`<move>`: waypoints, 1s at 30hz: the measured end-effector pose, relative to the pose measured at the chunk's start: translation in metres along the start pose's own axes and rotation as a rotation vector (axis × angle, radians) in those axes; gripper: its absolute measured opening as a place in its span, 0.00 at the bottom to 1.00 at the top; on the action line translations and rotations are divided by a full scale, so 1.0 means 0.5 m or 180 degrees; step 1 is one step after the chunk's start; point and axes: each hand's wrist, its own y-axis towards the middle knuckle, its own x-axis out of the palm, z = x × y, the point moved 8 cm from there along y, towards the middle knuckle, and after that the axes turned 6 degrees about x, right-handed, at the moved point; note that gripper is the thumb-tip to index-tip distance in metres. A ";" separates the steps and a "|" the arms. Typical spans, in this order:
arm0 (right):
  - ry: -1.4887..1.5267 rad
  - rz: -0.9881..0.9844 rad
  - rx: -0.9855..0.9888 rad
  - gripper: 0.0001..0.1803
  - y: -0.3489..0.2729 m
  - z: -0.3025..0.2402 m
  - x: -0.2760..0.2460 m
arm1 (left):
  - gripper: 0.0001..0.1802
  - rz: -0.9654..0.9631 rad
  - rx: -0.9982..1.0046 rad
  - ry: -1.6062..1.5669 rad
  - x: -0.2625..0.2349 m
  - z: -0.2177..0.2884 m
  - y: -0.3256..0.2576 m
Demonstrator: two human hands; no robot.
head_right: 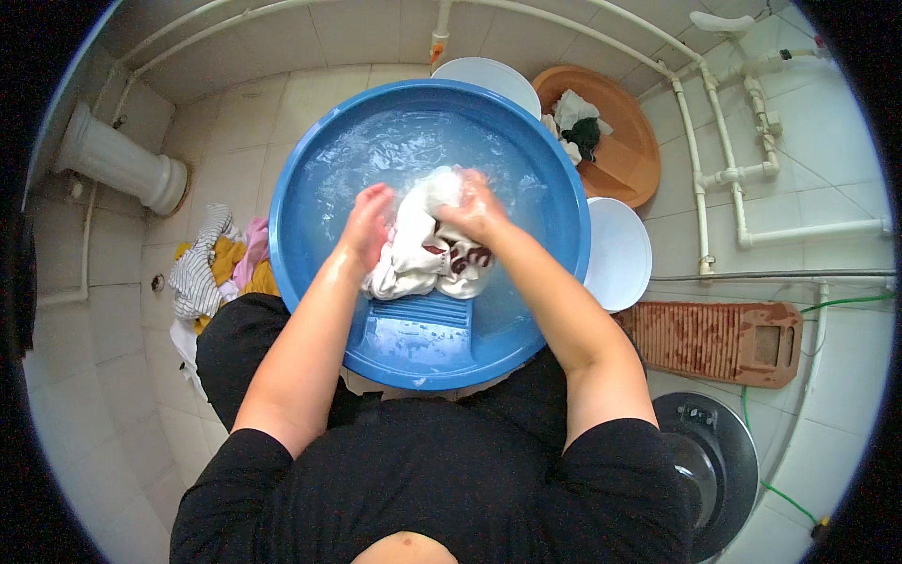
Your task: The person sits on the floor and hand-washes a white t-shirt with a red graphic in a blue basin filled with water. They repeatedly submerge, scrub, and wring the garment by hand throughout the episode.
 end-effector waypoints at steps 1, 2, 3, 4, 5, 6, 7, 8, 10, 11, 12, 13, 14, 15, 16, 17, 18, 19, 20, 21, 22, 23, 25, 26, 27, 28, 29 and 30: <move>-0.0238 0.0003 -0.0452 0.26 -0.033 -0.057 0.009 | 0.30 -0.0092 -0.0286 -0.0575 -0.016 -0.035 0.028; -0.0468 0.0008 -0.0900 0.25 -0.064 -0.107 0.021 | 0.30 -0.0220 -0.0511 -0.0921 -0.017 -0.050 0.036; -0.0591 -0.0028 -0.1200 0.21 -0.097 -0.166 0.035 | 0.29 -0.0326 -0.0754 -0.1253 -0.019 -0.065 0.044; -0.0710 -0.0043 -0.1497 0.17 -0.127 -0.219 0.049 | 0.29 -0.0482 -0.0934 -0.1347 0.002 -0.050 0.027; -0.0593 0.0093 -0.1820 0.15 -0.159 -0.256 0.053 | 0.29 -0.0628 -0.1116 -0.1440 0.015 -0.042 0.012; -0.0437 0.0149 -0.1984 0.16 -0.180 -0.282 0.056 | 0.28 -0.1085 -0.1339 -0.1668 0.033 -0.043 -0.002; -0.0314 0.0183 -0.2059 0.18 -0.189 -0.288 0.065 | 0.28 -0.1540 -0.1558 -0.1894 0.047 -0.043 -0.017; -0.0188 0.0215 -0.2136 0.19 -0.196 -0.294 0.073 | 0.30 -0.1995 -0.1773 -0.2118 0.061 -0.042 -0.033; -0.0406 0.0065 -0.2489 0.23 -0.216 -0.306 0.107 | 0.28 -0.1360 -0.1488 -0.1776 0.051 -0.059 -0.008; -0.0813 -0.0136 -0.2727 0.24 -0.225 -0.317 0.125 | 0.27 -0.1151 -0.1482 -0.1694 0.043 -0.065 -0.013; -0.0861 -0.0031 -0.2661 0.24 -0.215 -0.315 0.126 | 0.27 -0.0985 -0.1393 -0.1619 0.040 -0.064 -0.012; -0.0916 0.0087 -0.2576 0.24 -0.200 -0.302 0.128 | 0.27 -0.0814 -0.1296 -0.1499 0.037 -0.063 -0.010; -0.0968 0.0203 -0.2492 0.25 -0.179 -0.284 0.131 | 0.26 -0.0626 -0.1168 -0.1379 0.033 -0.065 -0.003; -0.0784 0.0607 -0.2589 0.25 -0.152 -0.261 0.122 | 0.26 -0.0480 -0.1060 -0.1292 0.032 -0.062 0.000; -0.0914 0.0518 -0.1977 0.25 -0.109 -0.243 0.111 | 0.26 -0.0350 -0.0953 -0.1219 0.029 -0.058 0.003; -0.1191 0.0399 -0.1077 0.23 -0.058 -0.206 0.103 | 0.25 -0.0245 -0.0889 -0.1183 0.028 -0.053 0.001; -0.1000 0.0476 -0.0483 0.22 -0.020 -0.174 0.073 | 0.25 -0.0249 -0.0853 -0.1197 0.033 -0.052 0.001; -0.0811 0.0545 0.0112 0.21 0.013 -0.128 0.042 | 0.27 -0.0390 -0.0835 -0.1229 0.038 -0.059 0.004; -0.1170 0.0677 0.0095 0.21 0.047 -0.069 0.030 | 0.26 -0.0491 -0.0824 -0.1281 0.066 -0.047 -0.006; -0.1320 0.0517 0.0385 0.24 0.060 -0.031 0.020 | 0.24 -0.0346 -0.0852 -0.1209 0.080 -0.028 -0.023; -0.1229 0.0460 0.0389 0.26 0.062 -0.013 0.015 | 0.22 -0.0159 -0.0860 -0.1152 0.079 -0.015 -0.040; -0.1140 0.0403 0.0394 0.29 0.063 0.004 0.013 | 0.21 0.0042 -0.0673 -0.1081 0.043 -0.034 -0.018; -0.0627 -0.0263 0.0832 0.39 0.078 0.078 0.030 | 0.20 0.0391 -0.0318 -0.0940 -0.037 -0.092 0.049; -0.0778 -0.0428 0.1073 0.41 0.088 0.131 0.030 | 0.20 0.0666 -0.0295 -0.0822 -0.052 -0.091 0.046; -0.0928 -0.0601 0.1296 0.43 0.098 0.180 0.031 | 0.20 0.0947 -0.0254 -0.0705 -0.063 -0.081 0.036; -0.1091 -0.0785 0.1497 0.45 0.089 0.159 0.031 | 0.20 0.1239 -0.0195 -0.0602 -0.074 -0.068 0.024; -0.0749 -0.1164 0.1788 0.47 0.071 0.140 0.023 | 0.20 0.1227 0.0002 -0.0688 -0.065 -0.049 0.014; -0.1052 -0.0754 0.1536 0.46 0.075 0.122 0.012 | 0.20 0.1171 0.0175 -0.0762 -0.042 -0.033 -0.001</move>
